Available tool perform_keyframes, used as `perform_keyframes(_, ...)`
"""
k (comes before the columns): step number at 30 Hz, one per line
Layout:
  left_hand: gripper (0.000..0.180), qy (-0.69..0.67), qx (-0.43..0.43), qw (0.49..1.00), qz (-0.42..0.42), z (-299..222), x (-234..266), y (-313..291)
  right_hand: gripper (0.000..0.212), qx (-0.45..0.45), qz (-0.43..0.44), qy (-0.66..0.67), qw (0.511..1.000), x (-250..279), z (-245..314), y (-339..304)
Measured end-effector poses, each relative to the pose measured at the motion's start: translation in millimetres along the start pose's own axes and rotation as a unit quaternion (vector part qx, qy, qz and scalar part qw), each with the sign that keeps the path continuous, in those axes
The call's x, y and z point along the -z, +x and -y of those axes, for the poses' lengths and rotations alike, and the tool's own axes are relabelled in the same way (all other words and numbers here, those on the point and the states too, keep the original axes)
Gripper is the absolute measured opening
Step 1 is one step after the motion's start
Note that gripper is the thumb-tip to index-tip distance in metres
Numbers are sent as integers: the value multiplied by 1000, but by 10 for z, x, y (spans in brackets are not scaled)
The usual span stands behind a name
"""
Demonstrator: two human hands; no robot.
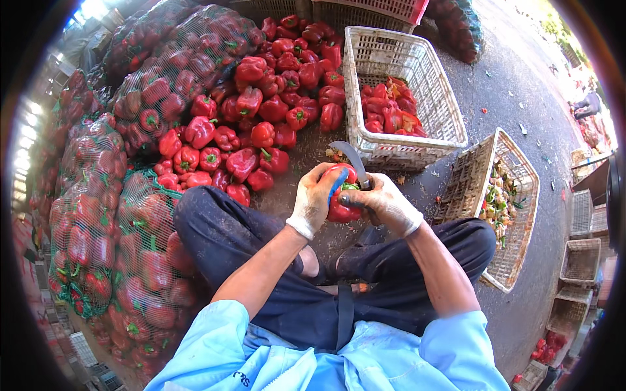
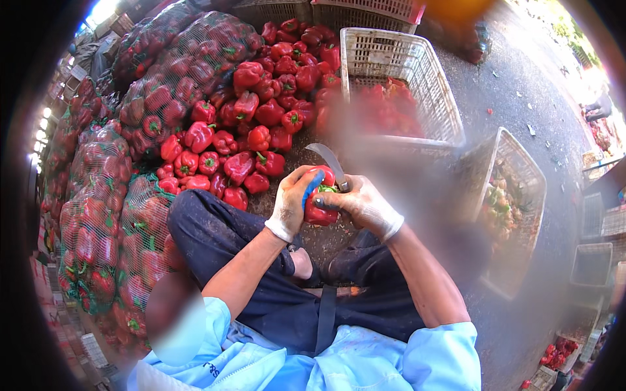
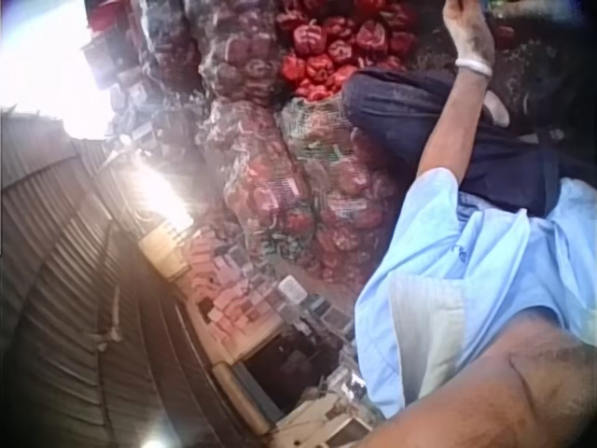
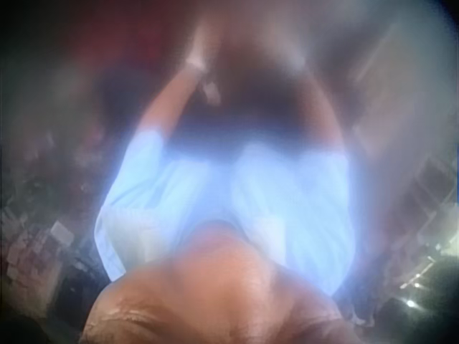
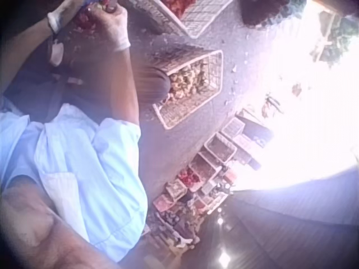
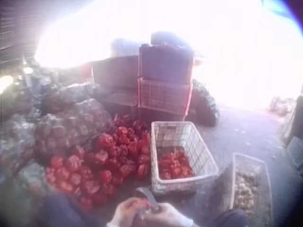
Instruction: The person, wearing gloves and using a small curved blade, picks up bell peppers one at a time from a large pile, cuts them in half, removes the cores and seeds, and places the cleaned pepper halves into a plastic crate.
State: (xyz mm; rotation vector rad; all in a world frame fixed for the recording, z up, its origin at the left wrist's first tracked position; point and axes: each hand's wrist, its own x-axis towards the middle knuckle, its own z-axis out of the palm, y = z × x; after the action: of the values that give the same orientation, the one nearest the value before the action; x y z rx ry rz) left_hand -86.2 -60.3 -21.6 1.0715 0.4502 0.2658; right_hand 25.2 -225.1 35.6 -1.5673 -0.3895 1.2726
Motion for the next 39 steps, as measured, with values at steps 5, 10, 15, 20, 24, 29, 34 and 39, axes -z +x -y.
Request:
perform_keyframes(5,23,15,-13,999,-34,-39,-13,66,59,149,-42,53,987,-153,-149,85)
perform_keyframes(10,24,-12,4,997,-73,-57,3,69,58,224,-107,26,968,-249,-130,108)
perform_keyframes(15,25,-57,-12,997,-60,-84,27,61,39,218,-147,-4,965,-334,34,53)
perform_keyframes(20,24,-127,-29,990,-46,-163,6,102,30,79,-104,186,974,-348,115,-40)
perform_keyframes(24,26,-145,7,989,-19,-238,69,48,38,57,-71,466,880,-329,17,207)
perform_keyframes(29,29,-195,65,978,-22,-165,76,-7,71,-52,-101,357,927,-143,8,174)
perform_keyframes(34,31,-211,96,972,-28,-204,59,471,70,118,-75,299,944,221,-92,-97)
perform_keyframes(39,35,-148,32,988,23,-1077,-637,1200,48,267,-321,-56,907,1114,-184,-673)
